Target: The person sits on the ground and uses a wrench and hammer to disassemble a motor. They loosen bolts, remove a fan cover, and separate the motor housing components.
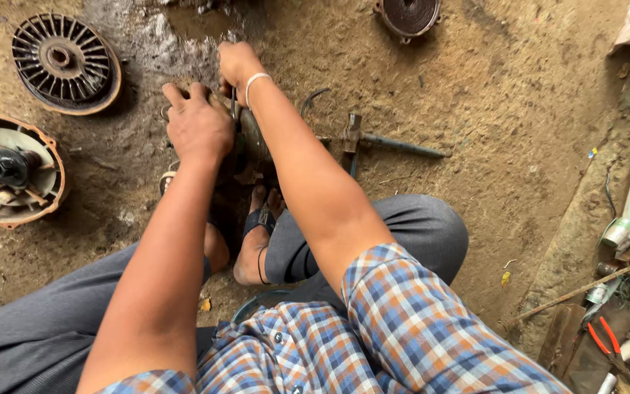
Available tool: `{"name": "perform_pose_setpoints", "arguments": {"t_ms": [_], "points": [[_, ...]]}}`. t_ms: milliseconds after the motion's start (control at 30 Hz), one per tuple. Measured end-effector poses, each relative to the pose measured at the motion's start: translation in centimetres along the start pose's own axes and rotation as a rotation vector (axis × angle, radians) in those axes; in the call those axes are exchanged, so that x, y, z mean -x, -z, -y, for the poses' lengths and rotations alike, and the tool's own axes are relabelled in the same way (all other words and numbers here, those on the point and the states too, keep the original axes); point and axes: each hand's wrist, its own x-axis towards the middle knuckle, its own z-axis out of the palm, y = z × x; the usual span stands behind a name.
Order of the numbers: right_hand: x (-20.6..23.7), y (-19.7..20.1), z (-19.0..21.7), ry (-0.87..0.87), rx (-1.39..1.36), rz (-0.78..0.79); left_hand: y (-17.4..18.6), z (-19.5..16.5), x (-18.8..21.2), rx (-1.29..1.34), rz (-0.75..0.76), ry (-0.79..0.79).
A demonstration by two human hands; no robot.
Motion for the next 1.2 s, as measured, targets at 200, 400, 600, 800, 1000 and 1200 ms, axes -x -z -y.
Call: {"name": "perform_pose_setpoints", "arguments": {"t_ms": [200, 400, 600, 800, 1000, 1200], "points": [[1.2, 0.1, 0.1, 0.112, -0.366, 0.065, 0.2, -1.4, -1.3, -0.151, -0.02, -0.086], [2.3, -1.0, 0.7, 0.016, -0.286, 0.043, 0.2, -2.3, -1.6, -0.122, 0.011, 0.009], [3.3, -0.9, -0.6, 0.147, -0.26, 0.005, 0.2, -2.5, -0.6, -0.107, -0.023, -0.003], [5.2, 1.2, -1.6, 0.166, -0.401, -0.181, -0.1, -3.5, 0.2, -0.136, 0.053, -0.077], [7.2, 2.1, -6.6, 0.634, -0.434, -0.233, -1.5, -2.6, -0.6, -0.225, -0.158, -0.274], [13.9, 3.8, -17.0, 1.138, 0.593, -0.445, -0.7, -1.3, -1.8, -0.018, 0.118, -0.278]]}}
